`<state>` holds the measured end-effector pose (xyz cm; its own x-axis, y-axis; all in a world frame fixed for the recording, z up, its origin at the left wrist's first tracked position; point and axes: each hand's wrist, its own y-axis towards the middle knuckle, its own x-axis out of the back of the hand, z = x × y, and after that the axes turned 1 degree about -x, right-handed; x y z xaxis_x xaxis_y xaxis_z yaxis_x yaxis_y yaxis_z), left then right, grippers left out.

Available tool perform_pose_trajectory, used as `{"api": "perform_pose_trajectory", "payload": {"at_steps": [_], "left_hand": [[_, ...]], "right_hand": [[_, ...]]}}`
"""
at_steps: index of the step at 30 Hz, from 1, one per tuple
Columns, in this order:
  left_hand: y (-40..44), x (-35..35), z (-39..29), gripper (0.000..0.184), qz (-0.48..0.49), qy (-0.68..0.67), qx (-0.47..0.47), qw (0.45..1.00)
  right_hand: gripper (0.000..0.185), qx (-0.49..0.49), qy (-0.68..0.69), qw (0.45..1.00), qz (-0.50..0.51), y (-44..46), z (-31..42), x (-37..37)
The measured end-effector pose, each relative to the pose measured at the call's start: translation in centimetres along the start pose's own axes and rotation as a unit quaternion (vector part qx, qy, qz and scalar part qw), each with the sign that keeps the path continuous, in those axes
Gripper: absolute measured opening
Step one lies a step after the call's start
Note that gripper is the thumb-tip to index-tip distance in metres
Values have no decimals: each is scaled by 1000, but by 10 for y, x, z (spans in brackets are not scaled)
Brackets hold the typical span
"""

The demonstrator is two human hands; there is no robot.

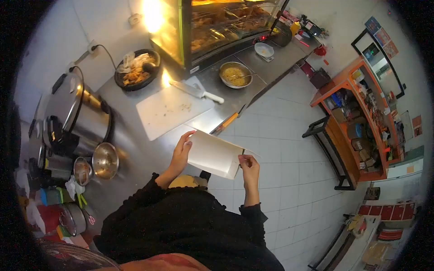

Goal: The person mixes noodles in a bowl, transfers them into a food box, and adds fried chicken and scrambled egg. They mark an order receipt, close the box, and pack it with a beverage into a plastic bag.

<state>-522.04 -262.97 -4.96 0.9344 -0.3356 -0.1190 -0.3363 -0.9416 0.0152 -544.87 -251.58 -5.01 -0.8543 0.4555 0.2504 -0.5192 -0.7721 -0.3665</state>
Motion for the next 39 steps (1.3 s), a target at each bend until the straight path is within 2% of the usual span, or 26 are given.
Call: {"api": "perform_pose_trajectory", "payload": {"at_steps": [1, 4, 6, 8, 9, 12, 14, 16, 19, 22, 25, 28, 29, 31, 32, 33, 34, 35, 38, 39], "left_hand": [[14, -16, 5, 36, 1, 31, 13, 999], [55, -68, 20, 38, 42, 76, -38, 996], [75, -96, 23, 41, 81, 88, 3, 993], [98, -119, 21, 46, 127, 52, 39, 990], [114, -121, 51, 52, 140, 9, 120, 983], [176, -124, 69, 55, 58, -42, 229, 971], [221, -124, 89, 48, -49, -63, 279, 957], [263, -134, 113, 56, -136, -107, 285, 943], [317, -150, 154, 71, -227, -66, 275, 932], [355, -176, 169, 70, -352, -120, 221, 902], [376, -188, 176, 63, -409, -94, 190, 888], [374, -189, 188, 59, -410, -38, 184, 892], [373, -189, 191, 58, -415, -45, 183, 890], [381, -201, 167, 58, -425, -34, 195, 883], [384, -207, 157, 58, -427, -29, 203, 881], [387, -209, 154, 60, -433, -10, 199, 879], [387, -211, 150, 60, -432, -17, 188, 882], [388, -212, 145, 61, -430, -25, 174, 886], [392, -214, 140, 63, -447, -37, 129, 884], [392, -215, 135, 64, -451, -37, 118, 884]], "right_hand": [[32, 5, 63, 998, -19, 17, -2, 6], [48, -5, 224, 973, -58, 57, -15, 24], [60, -26, 283, 958, -39, 84, -10, 39], [61, -40, 298, 952, -47, 123, -18, 70], [60, -42, 313, 948, -51, 152, -30, 91], [54, -40, 375, 921, -101, 239, -26, 154], [54, 4, 374, 913, -166, 312, -13, 183], [54, 13, 330, 928, -174, 409, -18, 200], [56, 37, 221, 959, -171, 543, -16, 187], [57, 26, 148, 983, -106, 621, 16, 155], [57, 52, 46, 997, -37, 675, 34, 133], [52, 102, -51, 991, -66, 699, 56, 131], [40, 236, -223, 911, -253, 687, 63, 124], [27, 432, -202, 870, -127, 633, 136, 106], [18, 473, -220, 853, 19, 621, 143, 93], [18, 478, -254, 829, 139, 610, 143, 80], [16, 503, -375, 754, 193, 598, 155, 69], [17, 506, -401, 731, 223, 599, 147, 57], [16, 466, -422, 721, 291, 614, 119, 39], [18, 487, -400, 724, 280, 617, 119, 38]]}}
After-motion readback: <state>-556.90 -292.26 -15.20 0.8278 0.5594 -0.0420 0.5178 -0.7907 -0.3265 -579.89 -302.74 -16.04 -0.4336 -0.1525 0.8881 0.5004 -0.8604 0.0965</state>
